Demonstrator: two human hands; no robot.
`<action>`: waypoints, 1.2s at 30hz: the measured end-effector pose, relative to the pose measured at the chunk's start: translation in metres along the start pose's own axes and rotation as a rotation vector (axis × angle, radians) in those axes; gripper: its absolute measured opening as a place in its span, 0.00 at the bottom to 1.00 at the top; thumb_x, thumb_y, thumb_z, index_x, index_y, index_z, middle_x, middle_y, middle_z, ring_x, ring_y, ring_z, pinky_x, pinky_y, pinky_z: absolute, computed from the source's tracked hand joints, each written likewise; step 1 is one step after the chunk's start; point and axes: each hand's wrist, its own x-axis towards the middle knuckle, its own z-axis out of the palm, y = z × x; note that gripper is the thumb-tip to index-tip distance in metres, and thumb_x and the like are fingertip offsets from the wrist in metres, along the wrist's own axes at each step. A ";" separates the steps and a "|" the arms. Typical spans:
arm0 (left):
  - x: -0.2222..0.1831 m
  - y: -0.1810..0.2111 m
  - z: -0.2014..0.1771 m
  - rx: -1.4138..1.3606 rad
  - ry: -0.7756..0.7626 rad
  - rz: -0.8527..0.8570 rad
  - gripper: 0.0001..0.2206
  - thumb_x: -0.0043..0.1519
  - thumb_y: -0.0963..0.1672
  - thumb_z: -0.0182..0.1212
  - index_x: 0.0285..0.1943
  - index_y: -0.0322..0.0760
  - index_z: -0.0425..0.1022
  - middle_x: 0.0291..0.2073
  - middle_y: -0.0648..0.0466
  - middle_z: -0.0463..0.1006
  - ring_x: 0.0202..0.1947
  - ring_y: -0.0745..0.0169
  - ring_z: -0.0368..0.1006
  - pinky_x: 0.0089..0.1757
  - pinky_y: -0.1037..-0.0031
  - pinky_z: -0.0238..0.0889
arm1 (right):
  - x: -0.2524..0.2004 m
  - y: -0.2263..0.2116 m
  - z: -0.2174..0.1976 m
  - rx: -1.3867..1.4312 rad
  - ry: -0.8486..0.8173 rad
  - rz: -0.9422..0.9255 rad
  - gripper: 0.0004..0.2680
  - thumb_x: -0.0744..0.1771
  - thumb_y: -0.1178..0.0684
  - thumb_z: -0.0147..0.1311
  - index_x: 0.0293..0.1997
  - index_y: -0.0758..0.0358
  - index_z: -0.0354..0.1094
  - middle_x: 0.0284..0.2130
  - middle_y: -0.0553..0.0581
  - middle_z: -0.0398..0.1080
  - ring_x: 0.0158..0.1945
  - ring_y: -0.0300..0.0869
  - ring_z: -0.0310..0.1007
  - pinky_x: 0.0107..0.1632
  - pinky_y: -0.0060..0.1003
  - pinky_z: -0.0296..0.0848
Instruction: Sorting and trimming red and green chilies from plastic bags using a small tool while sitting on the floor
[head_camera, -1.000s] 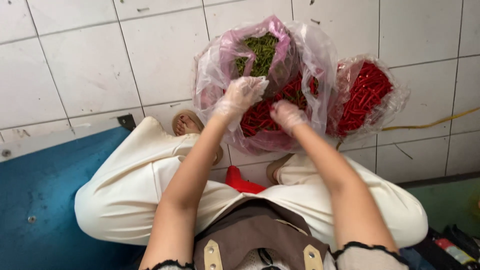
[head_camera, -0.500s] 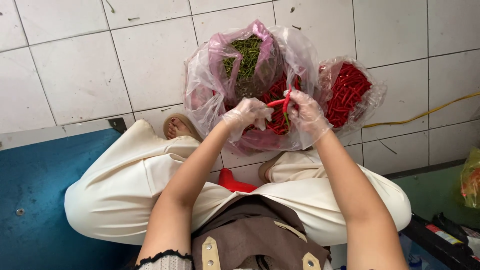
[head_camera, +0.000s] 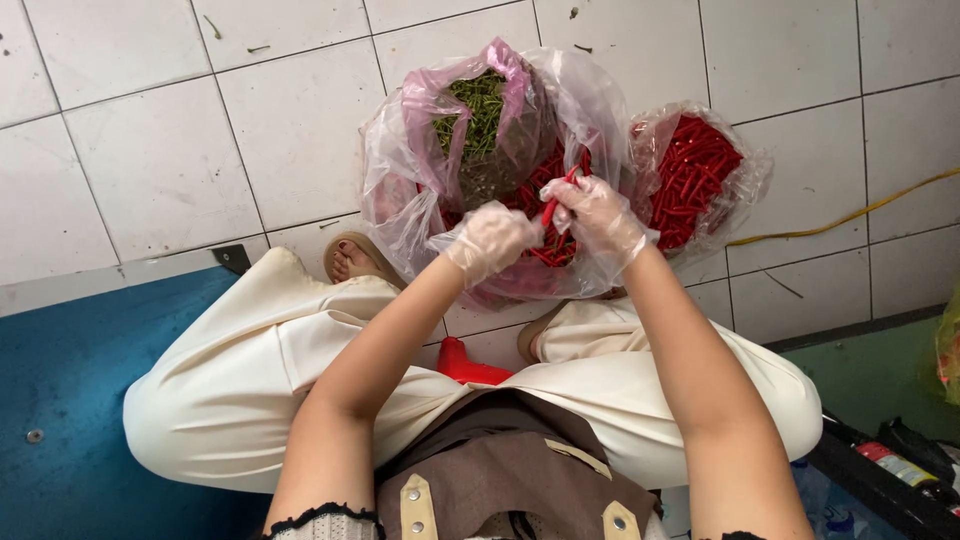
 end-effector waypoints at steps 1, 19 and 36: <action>0.004 -0.002 0.015 -0.022 -0.098 0.060 0.11 0.60 0.49 0.67 0.47 0.47 0.77 0.33 0.54 0.81 0.36 0.54 0.80 0.36 0.65 0.77 | -0.006 -0.014 0.002 -0.023 0.003 0.025 0.05 0.68 0.55 0.55 0.36 0.63 0.74 0.14 0.58 0.67 0.12 0.36 0.58 0.14 0.26 0.54; 0.008 0.010 0.003 -0.026 0.132 0.198 0.11 0.55 0.39 0.61 0.19 0.44 0.69 0.14 0.58 0.64 0.18 0.63 0.65 0.23 0.69 0.60 | 0.030 0.058 -0.010 -0.183 0.129 -0.095 0.09 0.70 0.45 0.53 0.39 0.56 0.74 0.13 0.58 0.68 0.12 0.38 0.62 0.14 0.26 0.58; -0.001 -0.012 0.036 0.127 0.209 0.213 0.07 0.61 0.43 0.51 0.38 0.46 0.76 0.19 0.55 0.77 0.23 0.54 0.77 0.33 0.58 0.67 | 0.029 0.073 0.003 -0.005 0.509 0.266 0.09 0.61 0.47 0.64 0.28 0.62 0.74 0.13 0.59 0.69 0.16 0.47 0.73 0.22 0.52 0.80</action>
